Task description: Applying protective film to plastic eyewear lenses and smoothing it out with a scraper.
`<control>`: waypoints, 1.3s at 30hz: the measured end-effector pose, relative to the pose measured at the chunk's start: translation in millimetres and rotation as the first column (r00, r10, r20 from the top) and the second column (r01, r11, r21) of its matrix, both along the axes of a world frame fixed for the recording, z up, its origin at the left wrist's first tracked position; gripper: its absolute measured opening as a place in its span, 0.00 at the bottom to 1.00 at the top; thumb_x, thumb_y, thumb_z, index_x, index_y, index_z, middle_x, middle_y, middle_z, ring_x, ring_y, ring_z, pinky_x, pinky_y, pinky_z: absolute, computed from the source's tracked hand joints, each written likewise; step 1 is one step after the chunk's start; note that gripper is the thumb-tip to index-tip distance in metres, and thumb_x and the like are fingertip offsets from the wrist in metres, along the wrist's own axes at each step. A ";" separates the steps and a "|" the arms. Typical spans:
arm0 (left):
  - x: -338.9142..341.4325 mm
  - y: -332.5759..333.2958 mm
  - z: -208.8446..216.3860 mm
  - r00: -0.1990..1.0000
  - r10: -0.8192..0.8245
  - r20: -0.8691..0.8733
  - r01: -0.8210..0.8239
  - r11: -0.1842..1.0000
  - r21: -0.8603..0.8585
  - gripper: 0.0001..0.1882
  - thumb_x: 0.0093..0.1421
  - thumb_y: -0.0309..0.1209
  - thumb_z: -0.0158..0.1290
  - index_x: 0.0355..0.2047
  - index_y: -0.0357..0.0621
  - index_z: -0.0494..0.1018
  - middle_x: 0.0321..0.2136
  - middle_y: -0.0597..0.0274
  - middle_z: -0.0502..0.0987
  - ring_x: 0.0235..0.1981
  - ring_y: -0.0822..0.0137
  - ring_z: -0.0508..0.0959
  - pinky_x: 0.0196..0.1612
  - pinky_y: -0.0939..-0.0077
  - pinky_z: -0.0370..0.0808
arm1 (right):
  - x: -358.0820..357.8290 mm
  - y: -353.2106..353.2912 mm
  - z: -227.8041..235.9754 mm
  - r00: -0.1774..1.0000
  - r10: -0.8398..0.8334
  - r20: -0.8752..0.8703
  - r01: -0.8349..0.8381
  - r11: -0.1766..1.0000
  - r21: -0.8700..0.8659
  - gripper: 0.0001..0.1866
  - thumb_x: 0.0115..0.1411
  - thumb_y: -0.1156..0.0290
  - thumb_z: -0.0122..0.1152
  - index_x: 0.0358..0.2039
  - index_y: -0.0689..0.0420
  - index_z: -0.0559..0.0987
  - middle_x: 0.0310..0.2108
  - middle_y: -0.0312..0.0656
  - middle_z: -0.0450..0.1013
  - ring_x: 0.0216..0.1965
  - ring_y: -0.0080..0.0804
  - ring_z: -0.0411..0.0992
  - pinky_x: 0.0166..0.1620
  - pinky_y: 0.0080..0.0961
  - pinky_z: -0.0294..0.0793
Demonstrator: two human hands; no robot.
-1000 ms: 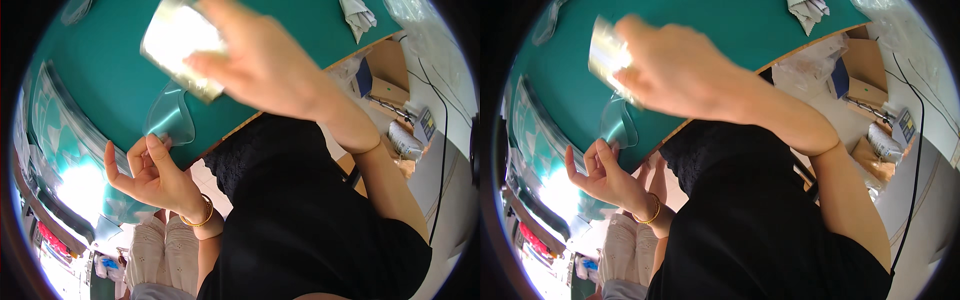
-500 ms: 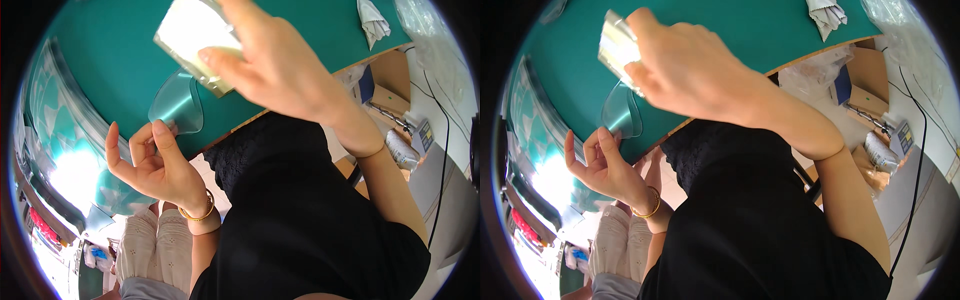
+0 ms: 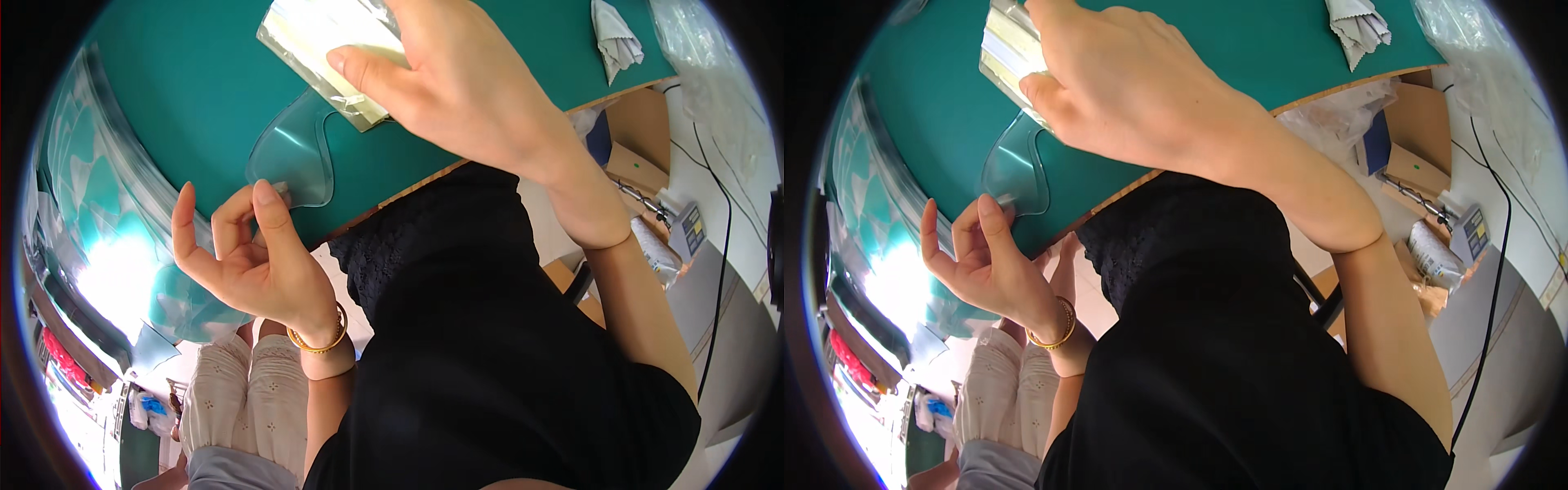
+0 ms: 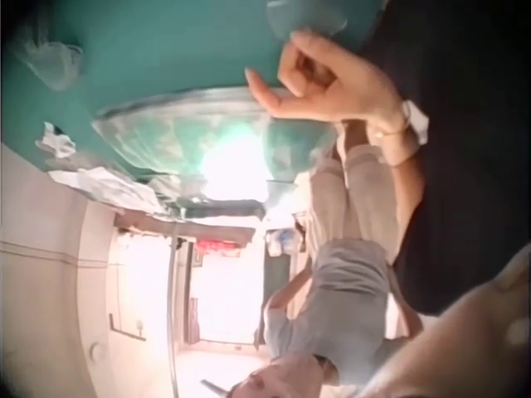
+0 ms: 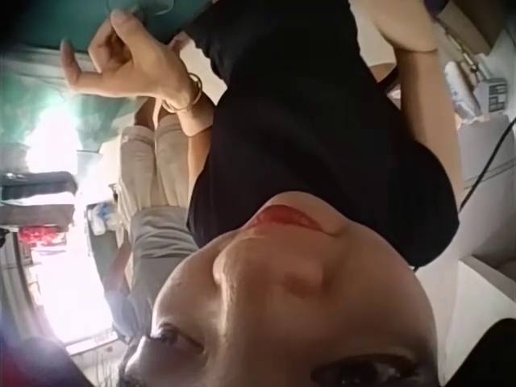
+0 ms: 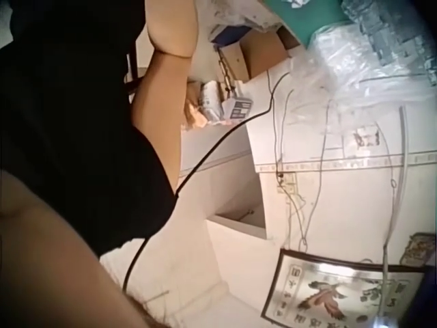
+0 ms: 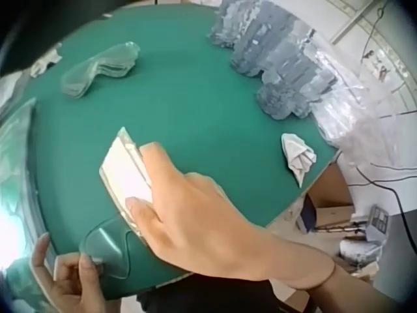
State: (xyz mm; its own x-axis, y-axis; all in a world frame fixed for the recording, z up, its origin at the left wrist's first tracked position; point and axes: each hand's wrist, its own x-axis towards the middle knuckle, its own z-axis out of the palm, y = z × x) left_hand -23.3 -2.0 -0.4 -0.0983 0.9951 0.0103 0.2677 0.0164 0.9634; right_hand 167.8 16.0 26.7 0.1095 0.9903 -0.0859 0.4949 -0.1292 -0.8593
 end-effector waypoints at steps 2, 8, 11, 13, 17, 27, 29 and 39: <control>0.1 -0.4 -0.5 1.000 0.008 -0.014 -0.008 1.000 -0.008 0.28 0.63 0.18 0.55 0.60 0.34 0.55 0.29 0.58 0.78 0.28 0.74 0.76 0.36 0.83 0.73 | -6.1 -4.6 -17.8 0.981 -0.017 0.195 -0.018 0.985 0.174 0.18 0.56 0.71 0.63 0.40 0.68 0.67 0.16 0.54 0.73 0.20 0.55 0.75 0.23 0.41 0.74; -2.7 1.5 5.1 0.999 0.033 0.033 -0.032 0.998 -0.046 0.28 0.62 0.18 0.55 0.60 0.34 0.57 0.29 0.58 0.79 0.29 0.74 0.76 0.36 0.83 0.74 | -17.0 -2.5 -18.2 0.975 0.009 0.222 -0.056 0.977 0.206 0.16 0.55 0.72 0.64 0.35 0.67 0.67 0.16 0.54 0.73 0.18 0.52 0.74 0.21 0.40 0.74; -1.7 1.4 4.4 0.999 0.024 0.039 -0.022 0.998 -0.051 0.27 0.62 0.17 0.55 0.59 0.33 0.57 0.29 0.58 0.79 0.29 0.75 0.76 0.36 0.84 0.74 | -21.5 -0.9 -18.7 0.973 0.044 0.226 -0.091 0.976 0.199 0.15 0.55 0.73 0.64 0.34 0.67 0.68 0.16 0.53 0.73 0.18 0.51 0.75 0.22 0.40 0.74; -3.4 0.5 7.5 1.000 0.003 0.004 -0.003 0.999 -0.046 0.29 0.62 0.17 0.55 0.61 0.33 0.57 0.32 0.57 0.79 0.29 0.75 0.76 0.36 0.85 0.73 | -26.7 0.9 -16.7 0.973 0.074 0.219 -0.119 0.973 0.198 0.14 0.54 0.73 0.64 0.33 0.67 0.69 0.16 0.53 0.74 0.18 0.50 0.75 0.22 0.39 0.74; -8.1 -9.4 18.0 0.996 -0.080 -0.038 0.075 0.992 -0.104 0.34 0.61 0.15 0.53 0.66 0.32 0.52 0.38 0.54 0.79 0.33 0.74 0.77 0.37 0.86 0.74 | -33.2 0.1 -13.2 0.975 0.152 0.163 -0.175 0.975 0.139 0.12 0.54 0.74 0.63 0.32 0.67 0.70 0.18 0.52 0.75 0.19 0.49 0.76 0.24 0.40 0.75; -47.0 -20.8 9.4 0.910 -0.335 -0.246 0.349 0.937 0.016 0.41 0.52 0.13 0.62 0.65 0.36 0.56 0.43 0.55 0.79 0.53 0.63 0.75 0.48 0.74 0.81 | -17.4 7.7 -1.2 0.970 0.221 0.096 -0.225 0.974 0.026 0.16 0.59 0.70 0.59 0.40 0.66 0.66 0.23 0.62 0.73 0.26 0.61 0.74 0.30 0.47 0.74; -56.9 -20.2 -0.7 0.895 -0.349 -0.277 0.377 0.925 0.053 0.40 0.52 0.13 0.63 0.64 0.36 0.58 0.44 0.54 0.79 0.53 0.62 0.76 0.49 0.74 0.81 | -13.9 14.1 8.5 0.963 0.267 -0.026 -0.268 0.957 -0.113 0.16 0.62 0.69 0.57 0.41 0.64 0.61 0.25 0.68 0.71 0.30 0.69 0.71 0.33 0.53 0.71; -38.0 4.5 -6.5 0.891 -0.323 -0.320 0.384 0.911 0.151 0.33 0.51 0.14 0.64 0.58 0.31 0.67 0.42 0.53 0.81 0.49 0.64 0.79 0.54 0.73 0.74 | -13.8 9.6 1.0 0.882 0.173 0.438 -0.320 0.903 0.286 0.16 0.62 0.69 0.57 0.41 0.64 0.63 0.29 0.66 0.71 0.34 0.69 0.70 0.34 0.50 0.69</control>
